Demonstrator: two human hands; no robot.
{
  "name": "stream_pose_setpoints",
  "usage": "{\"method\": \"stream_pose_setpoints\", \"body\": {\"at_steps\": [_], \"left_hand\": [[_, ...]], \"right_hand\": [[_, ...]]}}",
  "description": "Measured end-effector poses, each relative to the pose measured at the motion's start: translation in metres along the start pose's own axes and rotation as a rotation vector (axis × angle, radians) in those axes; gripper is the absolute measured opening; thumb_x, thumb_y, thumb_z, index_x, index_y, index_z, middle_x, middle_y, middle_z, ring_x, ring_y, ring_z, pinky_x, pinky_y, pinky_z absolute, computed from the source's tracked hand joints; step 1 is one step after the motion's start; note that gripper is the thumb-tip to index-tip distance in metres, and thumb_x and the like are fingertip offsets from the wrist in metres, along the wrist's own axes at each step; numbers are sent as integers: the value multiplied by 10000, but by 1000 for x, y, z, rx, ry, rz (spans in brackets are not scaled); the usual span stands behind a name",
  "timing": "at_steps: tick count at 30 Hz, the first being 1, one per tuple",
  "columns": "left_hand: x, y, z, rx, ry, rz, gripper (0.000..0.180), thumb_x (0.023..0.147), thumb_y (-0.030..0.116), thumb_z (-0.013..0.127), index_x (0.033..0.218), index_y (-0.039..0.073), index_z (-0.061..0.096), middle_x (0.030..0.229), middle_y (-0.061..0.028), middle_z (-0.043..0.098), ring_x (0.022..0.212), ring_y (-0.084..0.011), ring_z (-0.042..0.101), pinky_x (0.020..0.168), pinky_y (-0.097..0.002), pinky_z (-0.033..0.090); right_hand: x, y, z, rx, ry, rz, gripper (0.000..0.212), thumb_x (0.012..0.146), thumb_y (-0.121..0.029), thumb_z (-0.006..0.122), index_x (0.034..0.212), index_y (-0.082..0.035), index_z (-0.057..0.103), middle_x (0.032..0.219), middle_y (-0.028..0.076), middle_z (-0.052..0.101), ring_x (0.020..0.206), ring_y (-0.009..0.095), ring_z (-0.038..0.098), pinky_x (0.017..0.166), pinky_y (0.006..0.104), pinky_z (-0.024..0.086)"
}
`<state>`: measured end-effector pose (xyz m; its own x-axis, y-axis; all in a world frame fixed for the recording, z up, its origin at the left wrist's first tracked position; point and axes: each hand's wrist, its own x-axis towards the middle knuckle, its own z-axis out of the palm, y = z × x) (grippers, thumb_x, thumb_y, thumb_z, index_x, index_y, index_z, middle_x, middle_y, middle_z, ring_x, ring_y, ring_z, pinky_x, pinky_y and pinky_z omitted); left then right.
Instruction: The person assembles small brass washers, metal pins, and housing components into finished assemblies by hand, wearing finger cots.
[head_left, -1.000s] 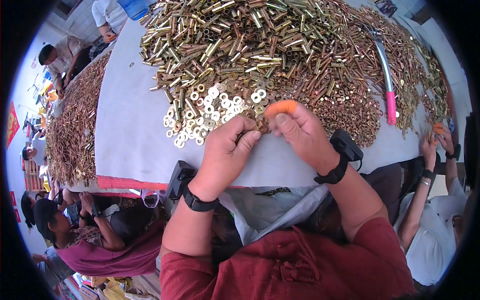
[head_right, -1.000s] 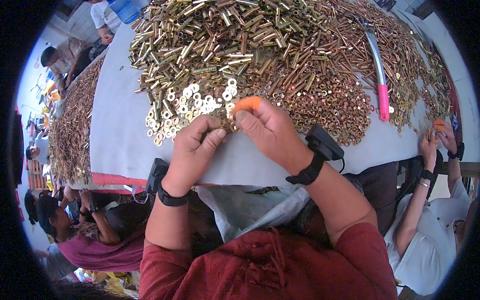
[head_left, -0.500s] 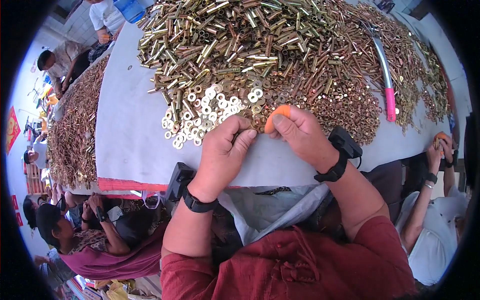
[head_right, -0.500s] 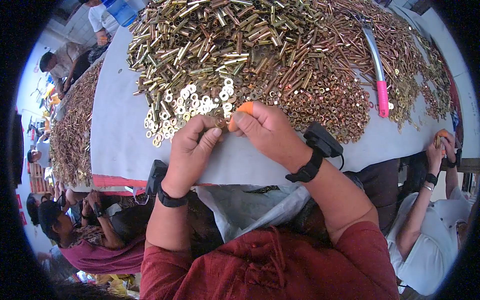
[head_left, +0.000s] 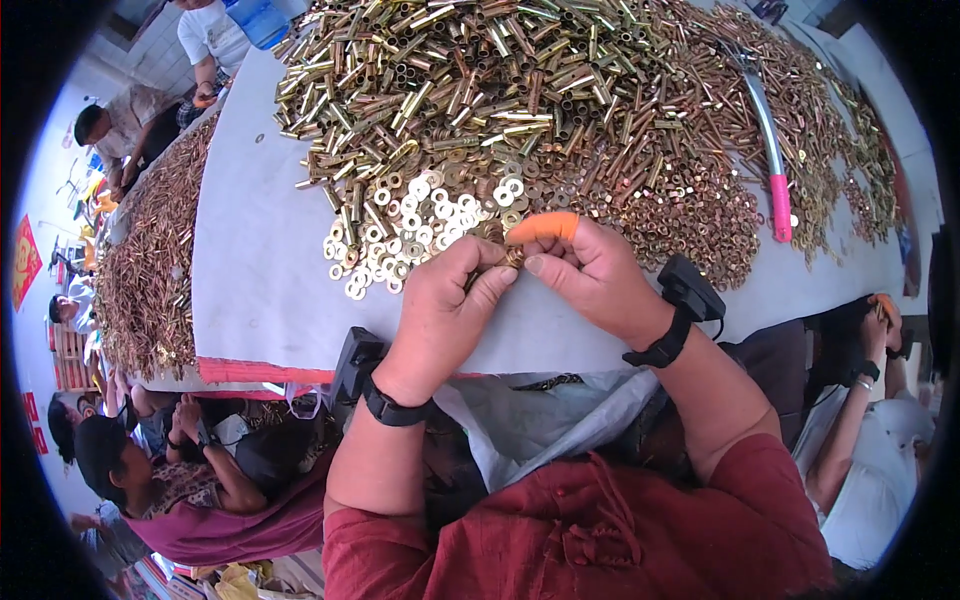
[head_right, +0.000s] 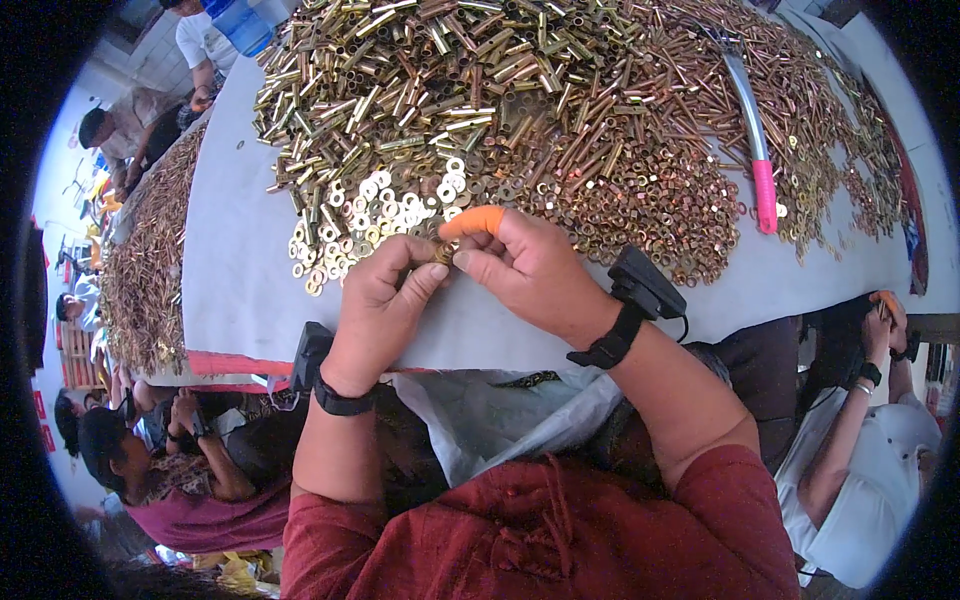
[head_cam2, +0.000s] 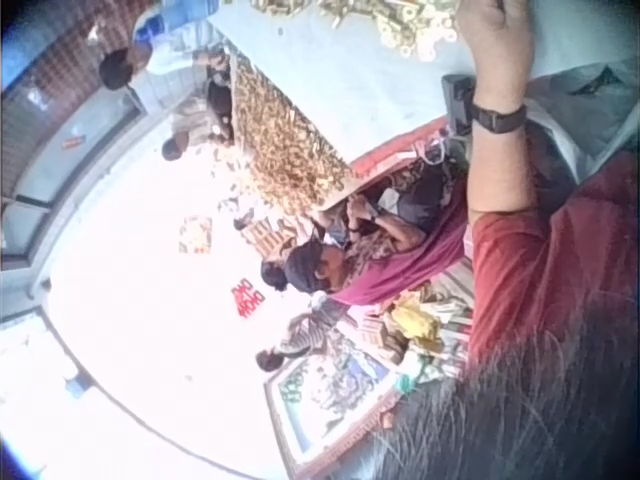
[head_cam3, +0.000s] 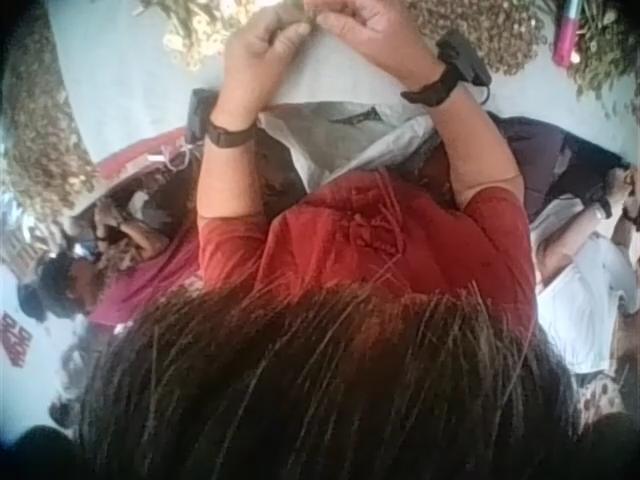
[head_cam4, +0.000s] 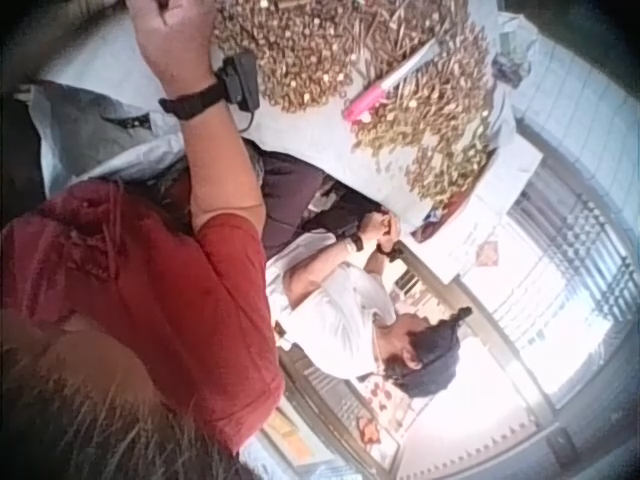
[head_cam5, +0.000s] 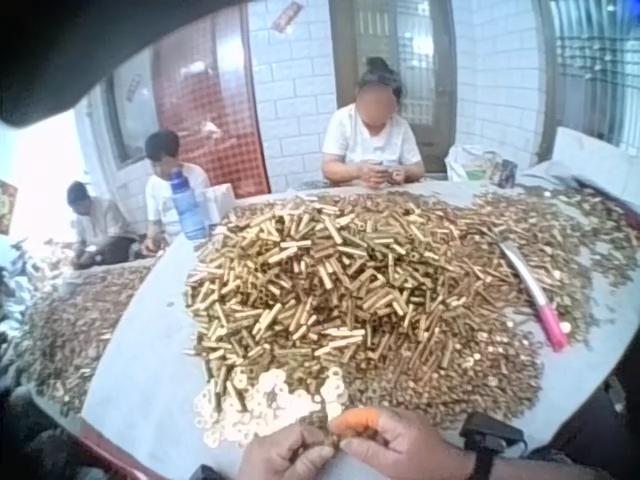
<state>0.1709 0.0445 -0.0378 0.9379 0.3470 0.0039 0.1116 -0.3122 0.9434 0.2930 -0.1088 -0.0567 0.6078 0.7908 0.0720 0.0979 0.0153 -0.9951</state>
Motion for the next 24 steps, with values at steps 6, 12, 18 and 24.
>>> {"method": "stream_pose_setpoints", "body": {"at_steps": [6, 12, 18, 24], "left_hand": [[0, -2, 0, 55, 2, 56, 110, 884, 71, 698, 933, 6, 624, 768, -75, 637, 688, -138, 584, 648, -276, 489], [1, 4, 4, 67, 22, 115, 136, 876, 98, 715, 917, 9, 620, 794, -94, 645, 683, -176, 599, 635, -296, 492], [-3, 9, -5, 190, -119, 74, 150, 860, 109, 730, 897, 5, 628, 797, -99, 650, 710, -217, 620, 668, -317, 503], [-10, 5, -3, -97, -381, 191, 233, 916, 160, 688, 1089, 7, 654, 923, -98, 690, 775, -197, 645, 704, -304, 510]], "right_hand": [[-1, -4, -2, -144, 7, 0, 179, 886, -118, 688, 1049, -50, 660, 892, 41, 677, 759, 100, 625, 687, 267, 520], [-2, -10, 1, -304, 55, -110, 183, 848, -147, 735, 969, -46, 642, 821, 47, 635, 686, 149, 612, 633, 291, 506], [-1, -17, -5, -290, 18, -103, 193, 878, -229, 691, 954, -58, 645, 767, 116, 630, 679, 285, 644, 634, 384, 512], [3, -47, -79, -1061, 217, -100, 228, 828, -88, 646, 1053, -75, 679, 902, 103, 614, 786, 247, 624, 703, 346, 495]]}}
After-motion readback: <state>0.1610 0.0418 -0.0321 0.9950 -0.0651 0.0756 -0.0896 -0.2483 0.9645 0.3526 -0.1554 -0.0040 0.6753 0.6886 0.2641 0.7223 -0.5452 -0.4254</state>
